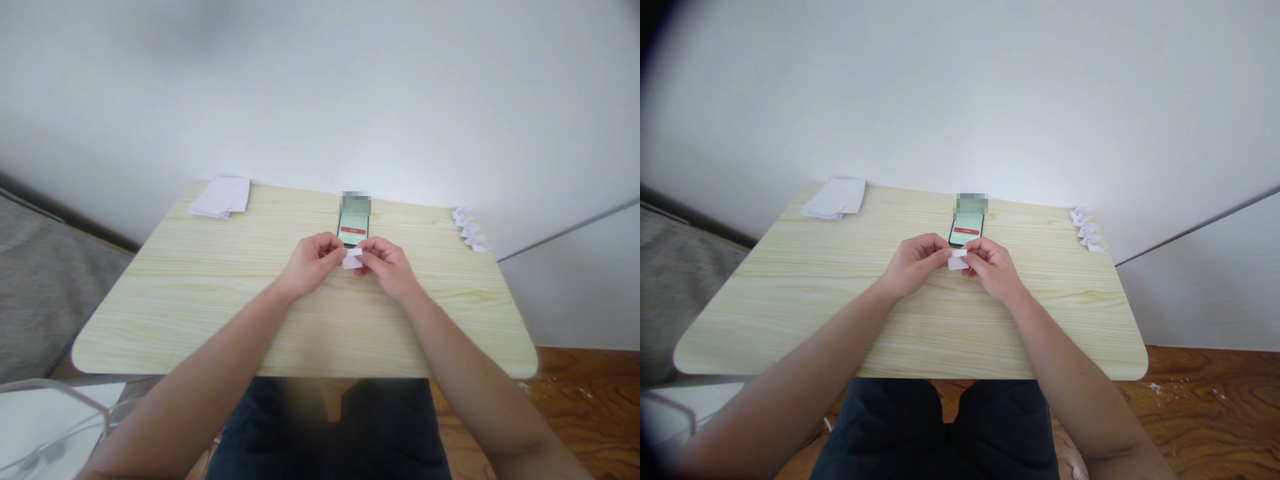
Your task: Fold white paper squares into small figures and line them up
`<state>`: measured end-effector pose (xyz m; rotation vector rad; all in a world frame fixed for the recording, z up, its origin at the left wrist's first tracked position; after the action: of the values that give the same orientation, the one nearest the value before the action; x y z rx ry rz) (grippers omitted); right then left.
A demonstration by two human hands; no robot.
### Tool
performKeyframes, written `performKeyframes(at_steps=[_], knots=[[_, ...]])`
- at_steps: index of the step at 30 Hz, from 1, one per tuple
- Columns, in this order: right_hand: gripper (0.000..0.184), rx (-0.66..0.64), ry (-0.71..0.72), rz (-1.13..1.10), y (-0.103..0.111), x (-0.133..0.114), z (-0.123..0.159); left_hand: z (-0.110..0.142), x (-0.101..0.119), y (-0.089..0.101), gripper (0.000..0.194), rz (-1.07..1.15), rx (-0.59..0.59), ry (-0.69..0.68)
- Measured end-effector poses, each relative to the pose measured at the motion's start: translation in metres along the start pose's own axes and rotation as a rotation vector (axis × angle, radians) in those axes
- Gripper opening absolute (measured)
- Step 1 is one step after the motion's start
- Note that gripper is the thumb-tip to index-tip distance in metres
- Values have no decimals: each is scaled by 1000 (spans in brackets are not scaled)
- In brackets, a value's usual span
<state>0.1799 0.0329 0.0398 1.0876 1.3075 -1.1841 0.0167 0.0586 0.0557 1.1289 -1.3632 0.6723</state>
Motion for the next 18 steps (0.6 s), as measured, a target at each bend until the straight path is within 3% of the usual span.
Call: performKeyframes(at_steps=[6, 18], knots=[[27, 15, -27, -18, 1, -1, 0, 5, 19, 1, 17, -213, 101, -116], [25, 55, 65, -31, 4, -9, 1, 7, 26, -1, 18, -168, 73, -166]])
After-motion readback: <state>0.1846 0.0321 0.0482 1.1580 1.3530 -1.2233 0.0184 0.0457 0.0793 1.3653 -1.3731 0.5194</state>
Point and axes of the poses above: each hand's wrist, its own z-axis away from the middle knuckle, its own y-axis out of the back of the hand, x = y × z, the point moved 7 cm from there along -z, towards the middle knuckle
